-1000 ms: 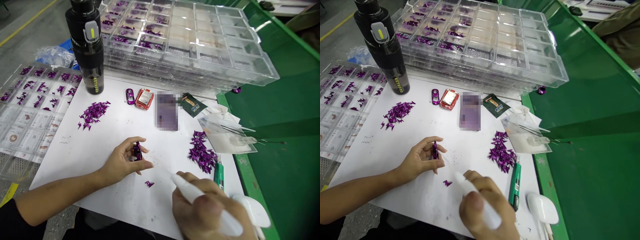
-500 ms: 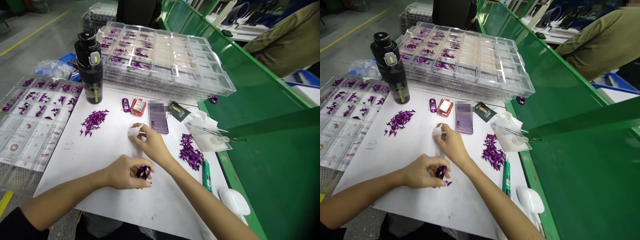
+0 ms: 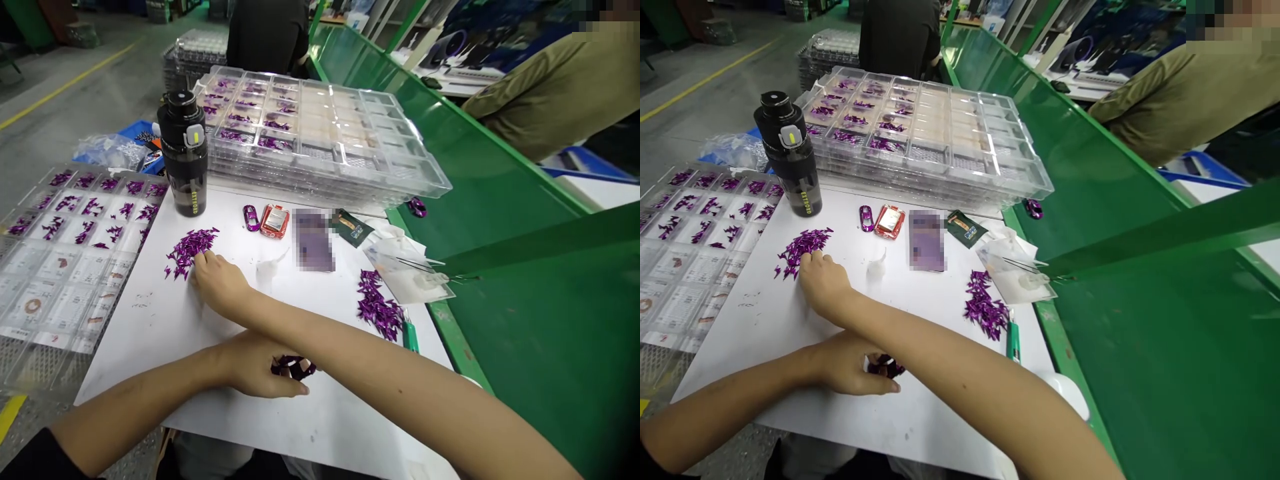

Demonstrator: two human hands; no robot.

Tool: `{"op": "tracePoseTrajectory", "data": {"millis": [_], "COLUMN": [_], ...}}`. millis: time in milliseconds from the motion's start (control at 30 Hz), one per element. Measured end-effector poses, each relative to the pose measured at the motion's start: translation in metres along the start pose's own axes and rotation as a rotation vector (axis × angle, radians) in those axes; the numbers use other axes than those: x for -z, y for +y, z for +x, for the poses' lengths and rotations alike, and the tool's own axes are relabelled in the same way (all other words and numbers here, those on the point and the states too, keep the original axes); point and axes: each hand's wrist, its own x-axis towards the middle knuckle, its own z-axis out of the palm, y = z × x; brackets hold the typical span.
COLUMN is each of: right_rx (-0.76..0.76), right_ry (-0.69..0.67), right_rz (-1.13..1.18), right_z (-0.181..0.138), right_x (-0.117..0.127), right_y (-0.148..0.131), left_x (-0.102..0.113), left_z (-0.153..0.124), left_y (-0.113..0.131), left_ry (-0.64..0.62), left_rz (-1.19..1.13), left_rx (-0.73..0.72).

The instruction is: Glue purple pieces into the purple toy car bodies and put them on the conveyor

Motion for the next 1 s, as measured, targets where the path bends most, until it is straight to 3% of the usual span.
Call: {"op": "tracePoseTrajectory", "data": {"millis": [667,1000], "right_rx": [-0.095,-0.023], "right_ry": [0.019,-0.005], "right_rz": [0.175,0.171], "right_z": [0.009,0.006], "right_x": [0.004,0.008], "right_y": [0.005,0.011], "left_x": [0.0,0.0], "left_z": [0.003,0.001], "left_y": [0.006,0.01], "left_ry": [0.015,0.012], "left_rz": [0.006,-0.003], "left_rx": [0.064,0.079]}}
